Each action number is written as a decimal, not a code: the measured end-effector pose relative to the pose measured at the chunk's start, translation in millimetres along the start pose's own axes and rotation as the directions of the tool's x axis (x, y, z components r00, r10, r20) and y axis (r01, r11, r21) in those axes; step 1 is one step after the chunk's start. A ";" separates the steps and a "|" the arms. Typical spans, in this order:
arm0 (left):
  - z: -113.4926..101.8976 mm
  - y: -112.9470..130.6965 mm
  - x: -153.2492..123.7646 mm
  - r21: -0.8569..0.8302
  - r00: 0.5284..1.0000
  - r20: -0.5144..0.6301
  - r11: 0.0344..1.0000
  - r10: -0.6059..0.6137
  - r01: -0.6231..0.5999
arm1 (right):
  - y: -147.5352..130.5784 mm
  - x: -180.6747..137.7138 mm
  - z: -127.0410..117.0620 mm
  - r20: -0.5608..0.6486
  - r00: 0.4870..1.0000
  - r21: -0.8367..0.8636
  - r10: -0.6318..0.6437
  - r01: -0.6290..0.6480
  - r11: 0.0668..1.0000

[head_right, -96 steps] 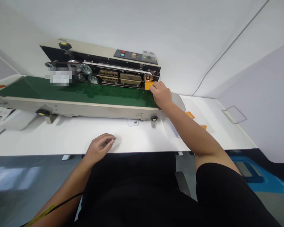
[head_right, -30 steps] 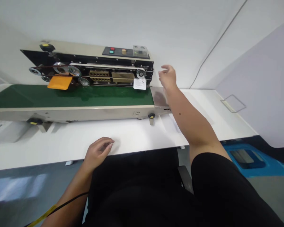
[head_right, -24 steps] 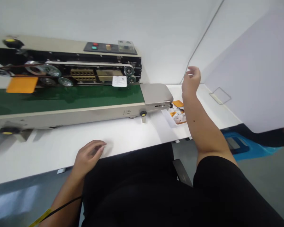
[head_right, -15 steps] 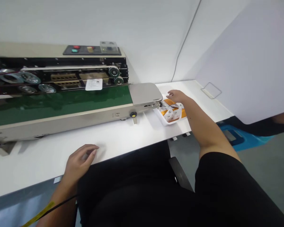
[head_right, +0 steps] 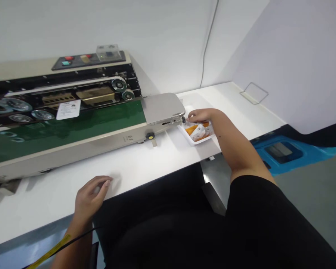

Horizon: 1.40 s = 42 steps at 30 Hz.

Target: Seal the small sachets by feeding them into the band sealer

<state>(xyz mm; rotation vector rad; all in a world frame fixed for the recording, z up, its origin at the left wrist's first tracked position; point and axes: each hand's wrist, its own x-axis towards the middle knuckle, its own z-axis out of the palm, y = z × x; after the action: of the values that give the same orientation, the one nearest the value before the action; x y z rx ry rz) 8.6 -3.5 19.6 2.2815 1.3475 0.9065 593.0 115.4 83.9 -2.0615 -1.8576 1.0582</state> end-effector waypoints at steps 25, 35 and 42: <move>-2.6 3.5 3.6 0.069 1.000 0.015 0.997 -0.022 0.021 | 6.5 -14.8 -8.6 0.084 0.996 0.276 0.004 -0.027 0.961; -1.9 2.8 2.8 0.056 1.000 0.008 0.998 0.008 -0.009 | -10.3 -10.9 -19.9 -0.588 0.801 0.517 0.117 0.261 0.815; 0.8 1.8 -0.3 0.051 1.000 -0.016 0.998 0.023 -0.022 | -28.8 -23.9 -32.8 -0.799 0.598 0.368 0.070 0.394 0.842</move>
<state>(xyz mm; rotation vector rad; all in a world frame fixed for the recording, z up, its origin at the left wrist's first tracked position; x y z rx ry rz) 10.3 -4.7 19.9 2.3368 1.3693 0.9102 590.2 110.0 133.2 -1.5640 -1.0979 0.3684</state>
